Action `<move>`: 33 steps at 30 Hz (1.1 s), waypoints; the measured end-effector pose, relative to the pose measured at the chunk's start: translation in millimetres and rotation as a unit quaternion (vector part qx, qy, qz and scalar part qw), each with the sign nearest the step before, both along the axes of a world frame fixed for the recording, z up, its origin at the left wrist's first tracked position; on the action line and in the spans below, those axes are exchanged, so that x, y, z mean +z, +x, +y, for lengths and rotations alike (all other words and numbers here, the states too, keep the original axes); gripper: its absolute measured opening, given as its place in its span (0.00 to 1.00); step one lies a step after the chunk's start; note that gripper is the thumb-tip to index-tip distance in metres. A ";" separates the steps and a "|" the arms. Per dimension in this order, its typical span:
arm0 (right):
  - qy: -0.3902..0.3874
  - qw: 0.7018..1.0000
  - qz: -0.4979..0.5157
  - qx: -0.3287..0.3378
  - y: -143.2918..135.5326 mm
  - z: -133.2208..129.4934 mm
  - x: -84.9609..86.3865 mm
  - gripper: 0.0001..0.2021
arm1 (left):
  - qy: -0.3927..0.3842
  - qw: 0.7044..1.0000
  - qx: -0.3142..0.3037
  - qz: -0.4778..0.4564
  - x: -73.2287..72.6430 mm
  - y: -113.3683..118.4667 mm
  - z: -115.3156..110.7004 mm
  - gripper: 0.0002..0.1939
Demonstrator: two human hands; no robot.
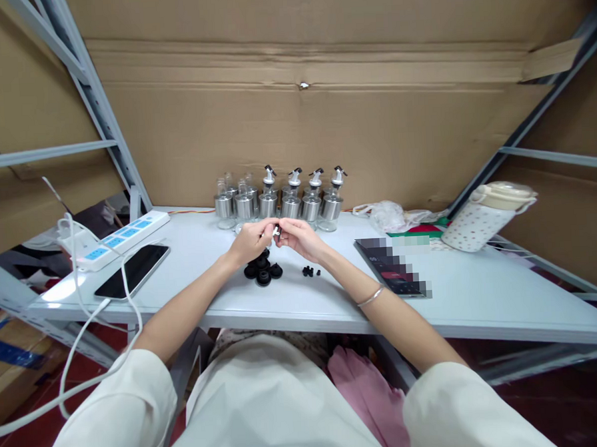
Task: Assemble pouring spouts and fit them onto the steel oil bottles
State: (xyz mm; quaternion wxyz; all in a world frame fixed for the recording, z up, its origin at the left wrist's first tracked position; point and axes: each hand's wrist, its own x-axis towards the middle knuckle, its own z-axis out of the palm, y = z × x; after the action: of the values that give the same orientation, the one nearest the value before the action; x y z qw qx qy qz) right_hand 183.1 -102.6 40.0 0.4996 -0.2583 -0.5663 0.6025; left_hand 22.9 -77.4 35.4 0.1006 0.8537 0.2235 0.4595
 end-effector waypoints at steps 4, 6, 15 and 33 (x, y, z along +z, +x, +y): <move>-0.005 1.000 -0.018 -0.025 2.3 -0.6 2.0 0.17 | 0.066 0.996 0.035 0.045 0.5 -5.3 3.9 0.19; -0.014 0.999 -0.018 -0.035 3.4 0.0 1.6 0.18 | 0.075 0.994 0.050 0.059 -0.5 -6.8 5.8 0.19; -0.018 0.999 -0.037 -0.006 10.9 1.9 3.0 0.17 | 0.062 0.996 0.041 0.054 -3.1 -4.4 5.2 0.22; -0.051 0.997 0.000 0.062 14.9 5.1 -3.9 0.20 | -0.013 0.998 0.015 -0.055 -6.5 6.7 -6.6 0.26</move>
State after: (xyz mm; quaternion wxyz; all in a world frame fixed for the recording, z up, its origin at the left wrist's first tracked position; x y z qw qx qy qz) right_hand 198.0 -97.5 36.0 0.4473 -0.2478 -0.5500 0.6604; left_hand 29.5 -84.0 28.9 0.1169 0.8222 0.2358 0.5046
